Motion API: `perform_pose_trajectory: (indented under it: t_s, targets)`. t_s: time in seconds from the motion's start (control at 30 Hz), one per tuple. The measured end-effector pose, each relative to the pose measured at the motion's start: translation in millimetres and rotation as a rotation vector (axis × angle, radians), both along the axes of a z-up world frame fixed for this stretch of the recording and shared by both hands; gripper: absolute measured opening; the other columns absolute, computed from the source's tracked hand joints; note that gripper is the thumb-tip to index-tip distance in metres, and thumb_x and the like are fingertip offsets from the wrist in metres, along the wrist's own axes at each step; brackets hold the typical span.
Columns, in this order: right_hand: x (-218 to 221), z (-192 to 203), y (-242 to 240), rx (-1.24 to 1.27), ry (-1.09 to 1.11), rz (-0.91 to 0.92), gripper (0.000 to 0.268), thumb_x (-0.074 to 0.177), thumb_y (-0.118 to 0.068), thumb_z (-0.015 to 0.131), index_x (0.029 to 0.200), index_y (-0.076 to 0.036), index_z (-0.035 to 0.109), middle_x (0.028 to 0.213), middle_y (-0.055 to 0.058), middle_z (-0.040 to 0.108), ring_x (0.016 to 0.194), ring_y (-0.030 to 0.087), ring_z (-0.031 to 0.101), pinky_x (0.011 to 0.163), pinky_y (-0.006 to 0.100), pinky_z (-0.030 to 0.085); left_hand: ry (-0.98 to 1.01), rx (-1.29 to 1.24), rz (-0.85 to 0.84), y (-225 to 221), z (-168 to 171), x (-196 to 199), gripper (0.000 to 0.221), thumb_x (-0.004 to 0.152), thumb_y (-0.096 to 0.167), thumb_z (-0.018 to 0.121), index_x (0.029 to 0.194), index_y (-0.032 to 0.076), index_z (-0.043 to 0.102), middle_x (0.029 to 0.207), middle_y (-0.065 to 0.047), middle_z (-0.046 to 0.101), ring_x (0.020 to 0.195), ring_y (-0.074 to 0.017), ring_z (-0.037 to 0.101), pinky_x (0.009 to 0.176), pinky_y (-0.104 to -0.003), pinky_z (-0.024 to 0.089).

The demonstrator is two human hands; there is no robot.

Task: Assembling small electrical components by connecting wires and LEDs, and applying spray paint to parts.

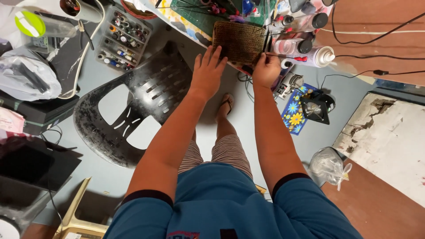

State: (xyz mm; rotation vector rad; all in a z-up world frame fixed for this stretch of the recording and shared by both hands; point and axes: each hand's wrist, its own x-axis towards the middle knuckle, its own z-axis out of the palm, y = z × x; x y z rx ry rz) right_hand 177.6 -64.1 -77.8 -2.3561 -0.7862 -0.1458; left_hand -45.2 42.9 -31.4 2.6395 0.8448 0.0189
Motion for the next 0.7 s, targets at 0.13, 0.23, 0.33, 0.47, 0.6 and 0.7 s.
perform_pose_trajectory:
  t_s: [0.13, 0.23, 0.33, 0.47, 0.6, 0.7]
  targets:
    - [2.5, -8.1, 2.2, -0.021, 0.022, -0.016, 0.01, 0.095, -0.015, 0.071, 0.093, -0.006, 0.075, 0.079, 0.015, 0.075, 0.08, 0.036, 0.075, 0.068, 0.046, 0.061, -0.014, -0.005, 0.0, 0.2, -3.4, 0.2, 0.045, 0.105, 0.023, 0.067, 0.148, 0.02, 0.054, 0.167, -0.012, 0.024, 0.155, -0.0354, 0.021, 0.119, -0.058, 0.027]
    - [2.8, -7.7, 2.4, 0.002, 0.061, -0.015, 0.011, 0.097, -0.014, 0.069, 0.097, -0.004, 0.074, 0.083, 0.017, 0.075, 0.084, 0.039, 0.074, 0.07, 0.049, 0.061, -0.044, -0.018, 0.002, -0.1, -4.3, -0.1, 0.044, 0.105, 0.023, 0.067, 0.147, 0.019, 0.054, 0.167, -0.012, 0.025, 0.154, -0.0355, 0.022, 0.119, -0.059, 0.026]
    - [-1.8, 1.4, 3.9, 0.011, 0.088, 0.001, 0.012, 0.1, -0.013, 0.066, 0.1, -0.003, 0.072, 0.084, 0.018, 0.074, 0.086, 0.04, 0.074, 0.071, 0.051, 0.062, -0.034, -0.035, 0.003, 0.6, -2.1, 0.1, 0.044, 0.106, 0.023, 0.065, 0.148, 0.02, 0.054, 0.167, -0.012, 0.024, 0.155, -0.0354, 0.021, 0.118, -0.059, 0.026]
    - [-4.1, 4.6, 5.5, 0.05, 0.073, 0.024, 0.011, 0.1, -0.012, 0.065, 0.101, -0.002, 0.071, 0.084, 0.017, 0.073, 0.081, 0.037, 0.074, 0.065, 0.047, 0.063, -0.002, -0.032, -0.019, 2.0, 2.5, 0.5, 0.043, 0.107, 0.024, 0.064, 0.148, 0.019, 0.053, 0.167, -0.013, 0.023, 0.154, -0.0362, 0.021, 0.118, -0.058, 0.026]
    - [-2.2, 0.5, 3.3, 0.058, 0.067, 0.016, 0.008, 0.099, -0.011, 0.067, 0.101, -0.004, 0.069, 0.084, 0.017, 0.072, 0.081, 0.037, 0.074, 0.062, 0.045, 0.062, 0.024, -0.01, -0.023, 0.6, 3.9, 0.7, 0.044, 0.106, 0.026, 0.065, 0.148, 0.019, 0.054, 0.166, -0.014, 0.023, 0.154, -0.0366, 0.022, 0.118, -0.058, 0.026]
    - [-6.7, 6.7, 6.4, 0.066, 0.05, 0.017, 0.006, 0.097, -0.009, 0.069, 0.099, -0.004, 0.069, 0.082, 0.018, 0.071, 0.08, 0.039, 0.073, 0.059, 0.046, 0.061, 0.025, 0.008, -0.022, -0.5, 4.0, 1.4, 0.045, 0.106, 0.027, 0.066, 0.148, 0.018, 0.053, 0.166, -0.015, 0.023, 0.153, -0.0377, 0.023, 0.117, -0.058, 0.027]
